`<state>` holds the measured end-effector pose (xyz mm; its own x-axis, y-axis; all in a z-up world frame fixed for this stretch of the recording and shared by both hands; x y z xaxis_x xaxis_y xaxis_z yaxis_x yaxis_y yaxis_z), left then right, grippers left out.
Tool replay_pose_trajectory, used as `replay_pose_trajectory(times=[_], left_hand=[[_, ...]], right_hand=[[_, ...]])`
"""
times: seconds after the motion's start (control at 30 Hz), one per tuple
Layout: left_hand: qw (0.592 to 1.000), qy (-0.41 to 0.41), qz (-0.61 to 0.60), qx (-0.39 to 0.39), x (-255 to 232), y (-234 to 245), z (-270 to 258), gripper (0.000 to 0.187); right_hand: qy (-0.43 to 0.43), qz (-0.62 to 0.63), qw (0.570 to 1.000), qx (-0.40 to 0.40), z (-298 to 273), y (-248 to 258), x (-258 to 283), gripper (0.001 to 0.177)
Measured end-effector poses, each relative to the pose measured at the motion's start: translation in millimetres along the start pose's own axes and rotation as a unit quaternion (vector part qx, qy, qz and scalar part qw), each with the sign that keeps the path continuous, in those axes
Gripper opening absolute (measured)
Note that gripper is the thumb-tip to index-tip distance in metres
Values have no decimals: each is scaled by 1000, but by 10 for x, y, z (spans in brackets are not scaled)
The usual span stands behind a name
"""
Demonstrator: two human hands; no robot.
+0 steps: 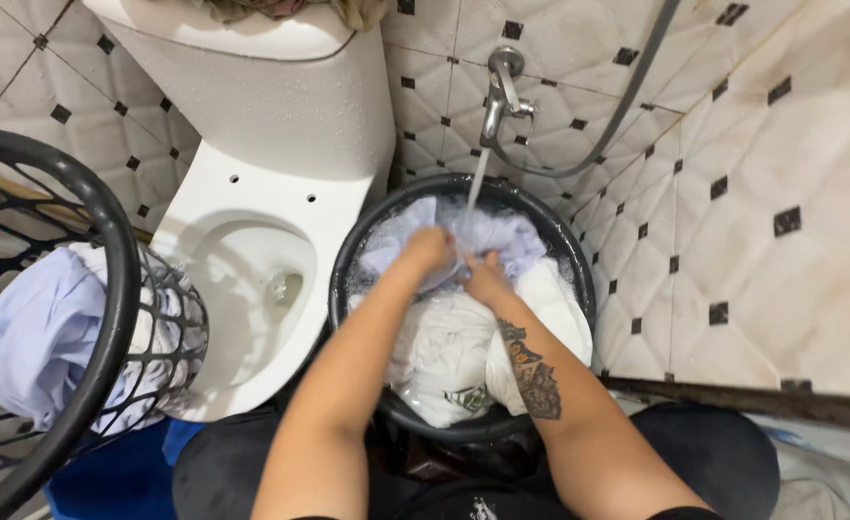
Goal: The person washes clothes by hand in a black basin filled with soapy water. They repeatedly submerge, agitate, and rinse light-colored garments, then transfer them into a black laundry basket beside the basin.
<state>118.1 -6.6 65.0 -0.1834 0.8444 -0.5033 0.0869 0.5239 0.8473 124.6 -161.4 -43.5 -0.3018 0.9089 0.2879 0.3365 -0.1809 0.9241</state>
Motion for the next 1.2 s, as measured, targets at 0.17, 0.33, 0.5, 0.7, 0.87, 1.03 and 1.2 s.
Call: replay_pose_trajectory(times=[0.17, 0.33, 0.5, 0.7, 0.87, 1.03, 1.2], left_hand=[[996, 26, 6, 84, 665, -1152, -226, 48], [989, 45, -26, 139, 735, -1374, -260, 42], [980, -46, -190, 38, 317, -615, -503, 36], [873, -199, -367, -252, -639, 1481, -694, 32], [867, -242, -318, -299, -1113, 2252, -985, 59], [903, -207, -292, -236, -989, 1860, -966, 29], [798, -186, -470, -328, -411, 1672, -835, 19]], right_hand=[[75, -70, 995, -3, 203, -277, -8, 44], [15, 2, 1000, 1, 218, -300, -103, 45], [38, 333, 942, -2, -163, 150, 122, 51], [128, 458, 875, -93, -479, 2411, 479, 13], [271, 532, 745, -298, -1464, 4405, 981, 27], [345, 537, 675, -370, -1924, 4909, 1210, 16], [130, 421, 826, -350, -1285, 3713, 669, 35]])
Point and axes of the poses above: each hand's wrist, its own z-axis towards the middle knuckle, its own y-axis out of the back of the hand, x = y × z, the point moved 6 cm from there along z, towards the middle knuckle, and after that the axes turned 6 degrees about -x, right-handed, at the moved point
